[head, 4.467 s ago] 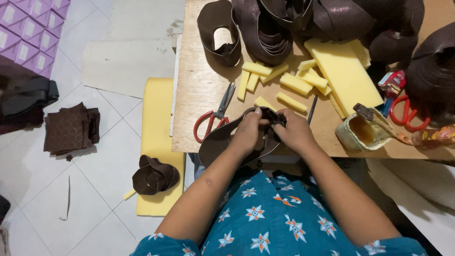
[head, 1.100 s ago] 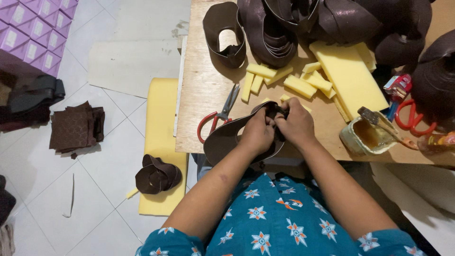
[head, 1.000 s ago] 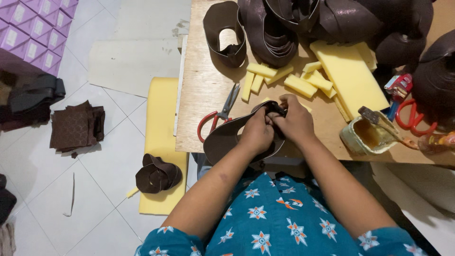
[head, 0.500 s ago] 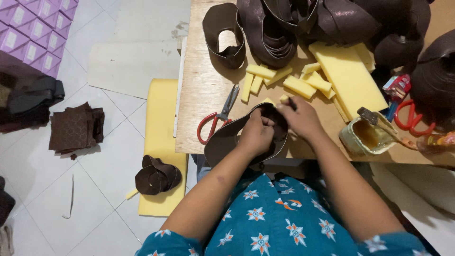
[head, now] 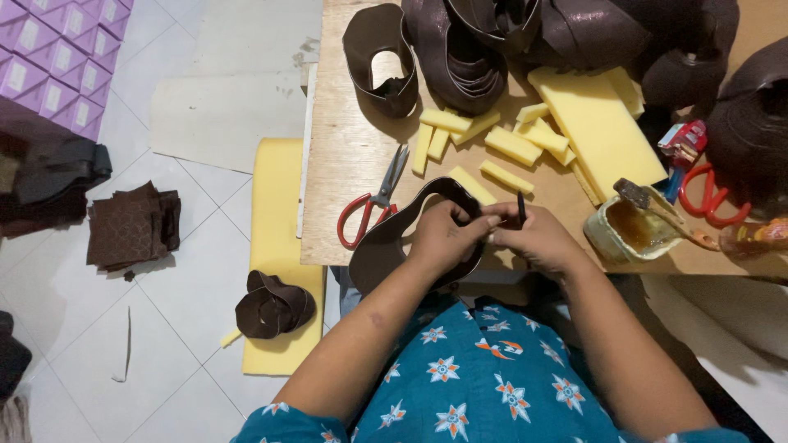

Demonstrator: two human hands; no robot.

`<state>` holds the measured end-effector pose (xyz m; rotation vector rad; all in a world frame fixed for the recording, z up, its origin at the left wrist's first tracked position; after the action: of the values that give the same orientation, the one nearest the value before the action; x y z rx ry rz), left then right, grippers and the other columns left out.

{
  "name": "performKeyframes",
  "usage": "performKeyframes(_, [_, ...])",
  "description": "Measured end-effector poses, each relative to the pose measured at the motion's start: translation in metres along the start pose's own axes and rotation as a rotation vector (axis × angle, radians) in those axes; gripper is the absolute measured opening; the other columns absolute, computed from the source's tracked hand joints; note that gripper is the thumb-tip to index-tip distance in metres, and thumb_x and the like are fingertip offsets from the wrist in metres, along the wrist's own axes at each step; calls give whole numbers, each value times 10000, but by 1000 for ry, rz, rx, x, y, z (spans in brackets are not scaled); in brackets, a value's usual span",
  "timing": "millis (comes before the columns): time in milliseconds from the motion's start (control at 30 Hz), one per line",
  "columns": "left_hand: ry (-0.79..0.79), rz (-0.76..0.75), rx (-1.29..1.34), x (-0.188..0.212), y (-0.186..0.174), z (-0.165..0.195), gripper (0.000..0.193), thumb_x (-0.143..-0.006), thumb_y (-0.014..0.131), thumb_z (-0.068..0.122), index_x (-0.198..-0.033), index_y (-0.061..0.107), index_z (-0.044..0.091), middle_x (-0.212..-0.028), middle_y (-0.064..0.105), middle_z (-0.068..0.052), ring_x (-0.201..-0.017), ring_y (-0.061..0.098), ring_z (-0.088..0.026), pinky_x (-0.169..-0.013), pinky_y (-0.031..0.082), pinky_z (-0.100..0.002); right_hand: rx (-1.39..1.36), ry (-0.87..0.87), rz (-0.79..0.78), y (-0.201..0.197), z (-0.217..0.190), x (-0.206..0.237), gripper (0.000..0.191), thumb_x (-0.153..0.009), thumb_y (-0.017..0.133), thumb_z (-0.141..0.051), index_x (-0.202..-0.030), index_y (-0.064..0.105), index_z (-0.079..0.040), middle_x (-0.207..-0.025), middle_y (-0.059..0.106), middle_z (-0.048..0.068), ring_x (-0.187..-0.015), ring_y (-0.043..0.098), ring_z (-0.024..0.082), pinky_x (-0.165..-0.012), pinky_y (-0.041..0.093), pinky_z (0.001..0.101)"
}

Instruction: The person inserts yellow foam pieces into brown shoe uppers, presses them into place, and trims excess foam with scissors. They repeat this process for multiple shoes, stacking completed units on the table.

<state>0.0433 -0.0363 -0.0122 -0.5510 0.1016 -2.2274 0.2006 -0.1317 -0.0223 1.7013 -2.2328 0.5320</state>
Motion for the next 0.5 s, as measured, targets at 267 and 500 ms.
performKeyframes(267, [87, -100, 153, -24, 12, -30, 270, -878, 757, 280, -947, 738, 20, -752, 726, -50, -608, 640, -88, -549, 519, -255, -64, 73, 25, -1, 7, -1, 438, -814, 760, -145, -1238, 705, -46, -977, 774, 36, -860, 713, 117, -703, 491, 260])
performKeyframes(500, [108, -85, 53, -34, 13, -45, 202, -918, 714, 207, -876, 713, 9, -721, 708, -74, -608, 632, -127, -567, 511, -313, 65, -96, 153, -4, 20, -13, 312, -830, 763, -157, -1100, 741, -2, -958, 763, 67, -848, 698, 127, -784, 554, 276])
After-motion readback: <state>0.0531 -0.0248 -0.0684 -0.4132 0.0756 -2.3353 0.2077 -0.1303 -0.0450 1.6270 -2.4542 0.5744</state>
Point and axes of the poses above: each hand's wrist, its own x-axis away from the middle knuckle, its own y-axis out of the palm, z = x × y, the point moved 4 cm from there along -x, towards the middle knuckle
